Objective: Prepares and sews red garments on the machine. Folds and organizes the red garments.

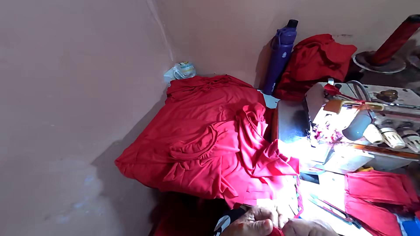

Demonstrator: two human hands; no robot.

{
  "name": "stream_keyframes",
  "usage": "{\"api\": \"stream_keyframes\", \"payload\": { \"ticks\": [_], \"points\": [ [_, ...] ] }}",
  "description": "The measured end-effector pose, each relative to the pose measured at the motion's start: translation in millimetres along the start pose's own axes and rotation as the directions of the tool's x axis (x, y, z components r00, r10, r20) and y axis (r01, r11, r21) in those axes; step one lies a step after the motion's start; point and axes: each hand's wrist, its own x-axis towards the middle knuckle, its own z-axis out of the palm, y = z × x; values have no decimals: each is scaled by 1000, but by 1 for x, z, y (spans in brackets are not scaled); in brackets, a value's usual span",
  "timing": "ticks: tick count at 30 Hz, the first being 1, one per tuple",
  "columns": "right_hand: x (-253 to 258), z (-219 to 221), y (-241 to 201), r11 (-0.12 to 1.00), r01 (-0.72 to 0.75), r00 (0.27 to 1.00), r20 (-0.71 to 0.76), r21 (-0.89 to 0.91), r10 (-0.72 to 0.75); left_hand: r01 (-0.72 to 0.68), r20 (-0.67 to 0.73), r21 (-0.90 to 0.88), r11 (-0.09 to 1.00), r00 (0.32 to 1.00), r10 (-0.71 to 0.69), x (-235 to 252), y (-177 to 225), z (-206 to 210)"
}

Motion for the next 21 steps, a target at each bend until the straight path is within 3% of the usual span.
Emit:
{"api": "stream_keyframes", "payload": {
  "ticks": [1, 5, 7, 9, 11, 14, 21],
  "points": [
    [-1, -1, 3, 1000, 18, 1000, -9, 16, -18, -60, 14, -11, 998, 998, 60, 0, -2, -4],
    [-7, -6, 13, 999, 21, 999, -42, 44, -19, -119, -155, -61, 991, 982, 109, -5, 0, -8],
    [-11, -5, 17, 1000, 10, 996, -94, 30, -7, -152, -176, 51, 987, 972, 159, -7, 2, -13],
    [-13, -3, 17, 999, 9, 980, -197, -33, -15, -184, -125, 282, 941, 966, 227, -8, 2, -23],
    [-12, -2, 20, 986, 17, 941, -331, -168, -72, -169, -143, 439, 882, 957, 254, -9, 7, -28],
    [-8, 2, 29, 957, 35, 884, -438, -289, -165, -159, -214, 536, 829, 925, 315, -8, 14, -28],
    [7, 19, 53, 965, 10, 713, -674, -264, -192, -139, -278, 690, 710, 855, 438, 17, 18, -25]
  ]
}}
